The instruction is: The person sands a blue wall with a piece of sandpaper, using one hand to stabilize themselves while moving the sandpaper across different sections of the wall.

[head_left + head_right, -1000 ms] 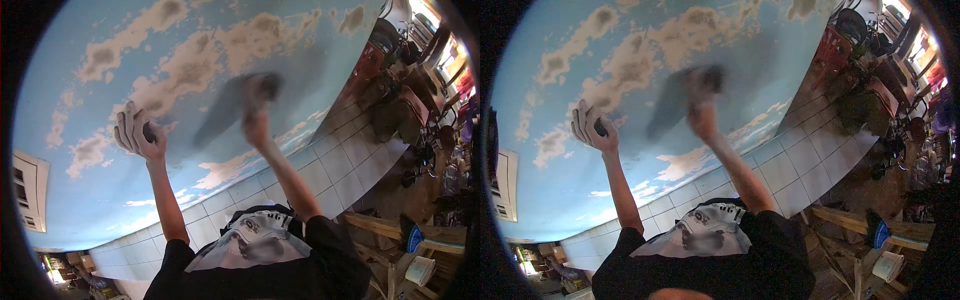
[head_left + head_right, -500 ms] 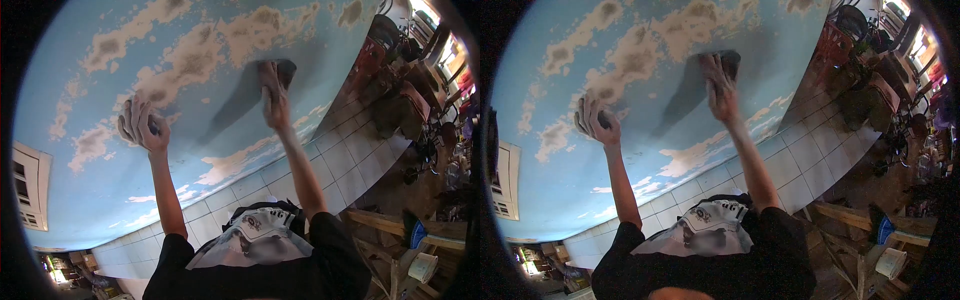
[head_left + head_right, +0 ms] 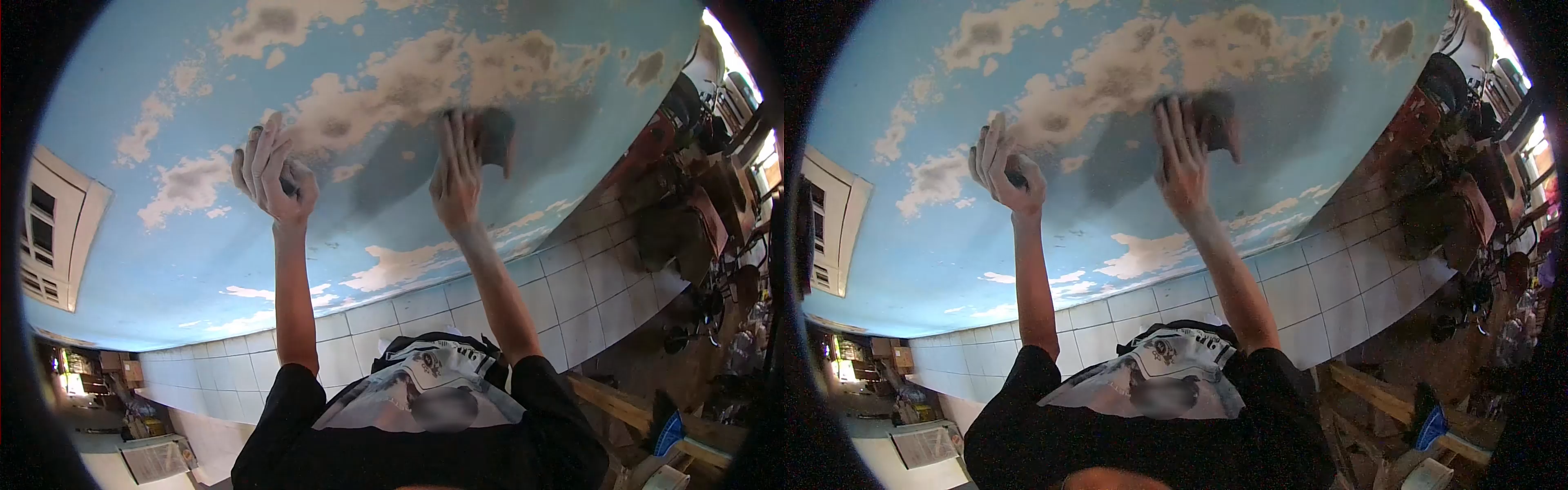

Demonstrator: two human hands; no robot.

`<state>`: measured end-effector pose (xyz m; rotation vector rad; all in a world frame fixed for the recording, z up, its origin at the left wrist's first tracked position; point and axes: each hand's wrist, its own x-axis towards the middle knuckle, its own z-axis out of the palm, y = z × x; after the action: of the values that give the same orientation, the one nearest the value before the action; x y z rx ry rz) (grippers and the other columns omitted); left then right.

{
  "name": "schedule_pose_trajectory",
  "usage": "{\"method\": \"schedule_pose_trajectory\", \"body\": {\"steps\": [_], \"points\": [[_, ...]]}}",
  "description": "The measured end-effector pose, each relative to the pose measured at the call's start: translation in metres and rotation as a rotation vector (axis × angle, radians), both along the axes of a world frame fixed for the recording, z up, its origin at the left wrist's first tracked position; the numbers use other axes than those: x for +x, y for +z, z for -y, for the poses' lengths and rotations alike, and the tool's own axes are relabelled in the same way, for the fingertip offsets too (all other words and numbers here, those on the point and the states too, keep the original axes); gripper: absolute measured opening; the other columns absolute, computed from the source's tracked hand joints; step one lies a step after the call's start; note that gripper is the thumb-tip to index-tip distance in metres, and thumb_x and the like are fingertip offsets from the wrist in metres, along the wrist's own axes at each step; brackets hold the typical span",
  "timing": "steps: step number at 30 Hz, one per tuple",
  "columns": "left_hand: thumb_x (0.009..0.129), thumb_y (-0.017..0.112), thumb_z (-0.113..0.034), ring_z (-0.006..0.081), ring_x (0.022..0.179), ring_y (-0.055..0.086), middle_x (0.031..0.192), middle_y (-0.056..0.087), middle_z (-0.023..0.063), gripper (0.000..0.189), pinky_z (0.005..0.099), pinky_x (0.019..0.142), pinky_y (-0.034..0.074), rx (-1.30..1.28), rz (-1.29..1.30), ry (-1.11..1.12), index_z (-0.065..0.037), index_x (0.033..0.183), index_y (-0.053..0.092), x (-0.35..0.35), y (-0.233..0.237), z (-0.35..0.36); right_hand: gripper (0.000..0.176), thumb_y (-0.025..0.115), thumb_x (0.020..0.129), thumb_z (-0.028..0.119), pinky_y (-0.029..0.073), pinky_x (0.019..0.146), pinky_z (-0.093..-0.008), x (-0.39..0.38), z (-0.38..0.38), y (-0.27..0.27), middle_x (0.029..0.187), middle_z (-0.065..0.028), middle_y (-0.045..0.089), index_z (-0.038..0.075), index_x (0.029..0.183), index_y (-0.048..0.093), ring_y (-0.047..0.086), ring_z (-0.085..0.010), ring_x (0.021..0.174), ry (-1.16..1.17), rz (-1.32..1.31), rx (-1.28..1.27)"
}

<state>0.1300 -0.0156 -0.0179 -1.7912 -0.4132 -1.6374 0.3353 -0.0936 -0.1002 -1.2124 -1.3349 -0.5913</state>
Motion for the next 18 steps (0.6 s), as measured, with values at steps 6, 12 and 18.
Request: {"method": "schedule_pose_trajectory", "body": {"steps": [6, 12, 18], "points": [[0.07, 0.046, -0.004, 0.0221, 0.112, 0.053, 0.112, 0.062, 0.0052, 0.029, 0.0403, 0.103, 0.028, -0.017, 0.021, 0.028, -0.012, 0.096, 0.056, -0.002, -0.004, -0.006, 0.06, 0.053, 0.075, -0.003, 0.036, 0.098, -0.05, -0.039, 0.0, -0.042, 0.138, -0.0134, 0.039, 0.007, 0.133, 0.041, 0.039, -0.0318, 0.126, 0.015, 0.041, -0.143], [0.073, 0.045, -0.006, 0.0228, 0.114, 0.052, 0.113, 0.061, 0.0068, 0.027, 0.0409, 0.103, 0.028, -0.02, -0.004, 0.053, -0.012, 0.097, 0.055, -0.002, -0.003, -0.005, 0.061, 0.052, 0.069, -0.006, 0.028, 0.101, -0.0574, -0.024, 0.01, -0.049, 0.135, -0.0151, 0.043, 0.005, 0.129, 0.046, 0.036, -0.0366, 0.127, 0.132, 0.099, -0.172], [0.076, 0.044, -0.007, 0.0239, 0.114, 0.051, 0.114, 0.061, 0.0087, 0.025, 0.0412, 0.102, 0.028, -0.027, -0.033, 0.066, -0.01, 0.098, 0.055, -0.002, -0.003, -0.001, 0.049, 0.058, 0.079, 0.014, 0.04, 0.095, -0.0448, -0.014, 0.013, -0.029, 0.134, -0.0044, 0.047, 0.014, 0.128, 0.05, 0.043, -0.0237, 0.123, 0.015, 0.297, -0.204]]}}
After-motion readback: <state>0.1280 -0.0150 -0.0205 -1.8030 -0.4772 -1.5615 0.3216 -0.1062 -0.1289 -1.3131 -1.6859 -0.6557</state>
